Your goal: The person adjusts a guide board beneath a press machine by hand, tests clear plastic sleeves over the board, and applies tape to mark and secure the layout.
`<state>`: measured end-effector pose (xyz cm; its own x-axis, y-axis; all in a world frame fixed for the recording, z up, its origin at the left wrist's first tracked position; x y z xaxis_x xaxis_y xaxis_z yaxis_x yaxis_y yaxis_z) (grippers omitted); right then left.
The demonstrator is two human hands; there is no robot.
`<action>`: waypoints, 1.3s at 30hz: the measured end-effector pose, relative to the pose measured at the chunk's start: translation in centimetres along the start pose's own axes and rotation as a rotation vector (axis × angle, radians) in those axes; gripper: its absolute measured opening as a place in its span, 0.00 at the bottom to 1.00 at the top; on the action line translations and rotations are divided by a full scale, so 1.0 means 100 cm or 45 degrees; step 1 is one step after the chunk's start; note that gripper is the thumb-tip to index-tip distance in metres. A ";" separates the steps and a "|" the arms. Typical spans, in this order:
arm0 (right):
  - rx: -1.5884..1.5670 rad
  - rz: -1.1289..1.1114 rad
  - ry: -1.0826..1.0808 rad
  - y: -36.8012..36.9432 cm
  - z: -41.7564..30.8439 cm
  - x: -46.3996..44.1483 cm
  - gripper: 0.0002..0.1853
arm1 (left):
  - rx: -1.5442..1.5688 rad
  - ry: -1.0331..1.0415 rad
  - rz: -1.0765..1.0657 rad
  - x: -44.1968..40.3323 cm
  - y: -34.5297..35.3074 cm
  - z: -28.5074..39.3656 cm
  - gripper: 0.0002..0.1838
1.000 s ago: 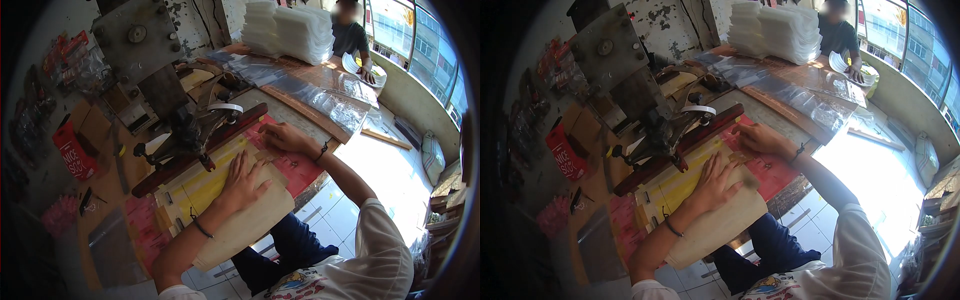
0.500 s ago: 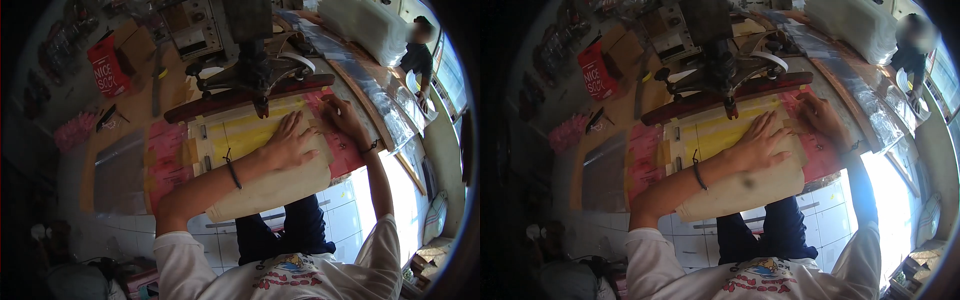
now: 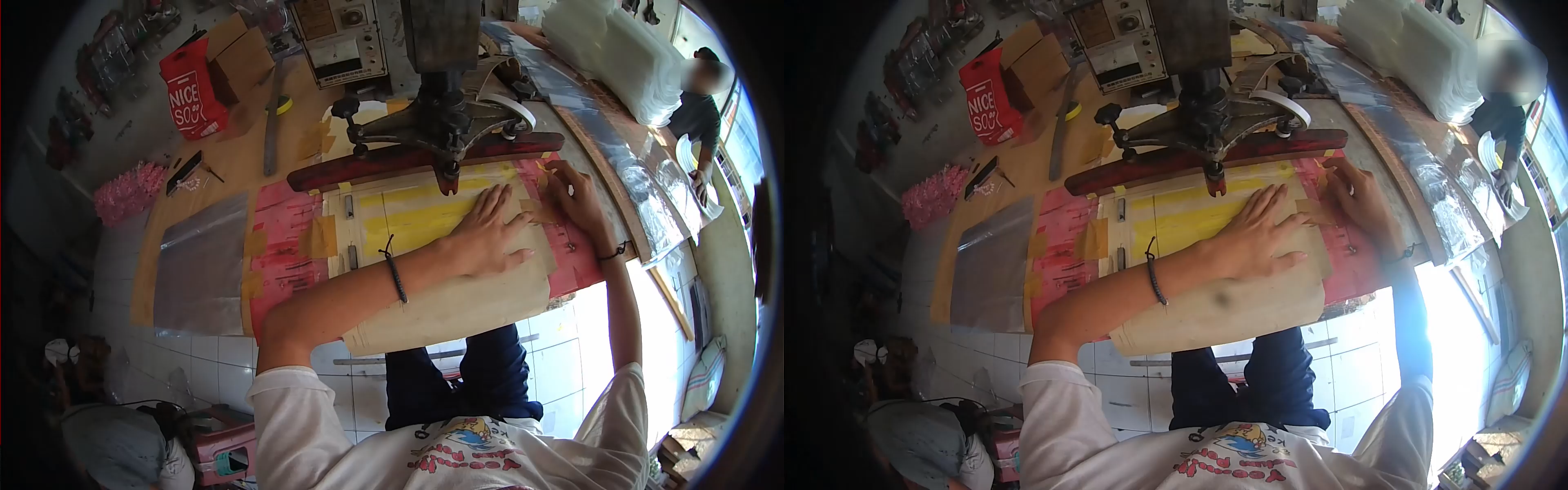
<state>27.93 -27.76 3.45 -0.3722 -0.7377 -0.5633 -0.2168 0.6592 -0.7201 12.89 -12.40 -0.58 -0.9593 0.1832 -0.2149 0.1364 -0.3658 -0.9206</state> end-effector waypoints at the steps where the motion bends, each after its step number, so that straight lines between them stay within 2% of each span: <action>1: 0.027 0.003 -0.020 -0.001 -0.003 0.000 0.12 | 0.002 0.002 -0.003 0.001 -0.001 0.000 0.38; 5: -0.072 0.005 -0.003 -0.002 -0.005 0.000 0.12 | -0.006 -0.008 -0.015 0.000 0.000 0.001 0.38; 9: 0.014 -0.006 -0.031 -0.005 -0.003 0.000 0.13 | -0.027 0.008 0.034 -0.002 0.001 0.001 0.38; 15: -0.124 -0.120 0.036 -0.015 -0.035 0.012 0.22 | -0.066 0.026 0.036 -0.004 -0.002 0.001 0.37; 16: -0.150 -0.225 0.159 -0.015 -0.044 0.021 0.26 | -0.093 0.035 0.072 -0.003 -0.003 0.003 0.36; 17: -0.023 -0.219 0.093 -0.010 -0.053 0.027 0.26 | -0.111 0.032 0.100 0.000 -0.002 0.005 0.34; 19: 0.198 -0.219 -0.035 0.003 -0.071 0.041 0.26 | -0.229 0.012 -0.033 0.006 -0.016 0.017 0.28; 20: 0.092 -0.237 0.065 0.009 -0.059 0.048 0.28 | -0.294 0.003 -0.102 0.009 -0.029 0.024 0.25; 23: 0.048 -0.193 -0.015 0.009 -0.057 0.047 0.30 | -0.463 -0.166 -0.718 0.037 -0.116 0.048 0.15; 25: -0.042 -0.164 0.062 0.009 -0.058 0.053 0.29 | -0.440 -0.180 -0.577 0.060 -0.145 0.028 0.13; 27: -0.102 -0.145 0.119 0.010 -0.058 0.050 0.30 | -0.660 -0.497 -0.587 0.074 -0.153 -0.021 0.12; 29: -0.132 -0.128 0.165 0.008 -0.060 0.050 0.30 | -0.701 -0.731 -0.565 0.092 -0.141 -0.096 0.17; 31: -0.105 -0.097 0.116 0.011 -0.059 0.051 0.30 | -0.658 -0.762 -0.279 0.114 -0.129 -0.132 0.22; 32: -0.070 -0.080 0.100 0.009 -0.057 0.053 0.30 | -0.620 -0.754 -0.129 0.122 -0.128 -0.137 0.25; 34: -0.048 -0.073 0.066 0.007 -0.059 0.055 0.30 | -0.641 -0.751 -0.124 0.127 -0.132 -0.124 0.29; 36: -0.031 -0.076 0.054 0.003 -0.062 0.053 0.29 | -0.595 -0.759 0.012 0.135 -0.131 -0.116 0.29; 39: -0.062 -0.069 0.073 0.002 -0.064 0.054 0.28 | -0.535 -0.851 0.018 0.141 -0.128 -0.114 0.30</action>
<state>20.15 -30.69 2.88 -0.4095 -0.7639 -0.4988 -0.2813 0.6258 -0.7275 0.45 5.27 4.46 -0.8837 -0.4553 -0.1089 0.1040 0.0359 -0.9939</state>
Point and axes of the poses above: each hand's wrist, its own x-axis away from the middle knuckle, its own y-axis out of the palm, z = x × y, the point moved 4 cm from there along -x, towards the middle knuckle, and after that the axes turned 9 degrees about -y, right-handed, at the moved point
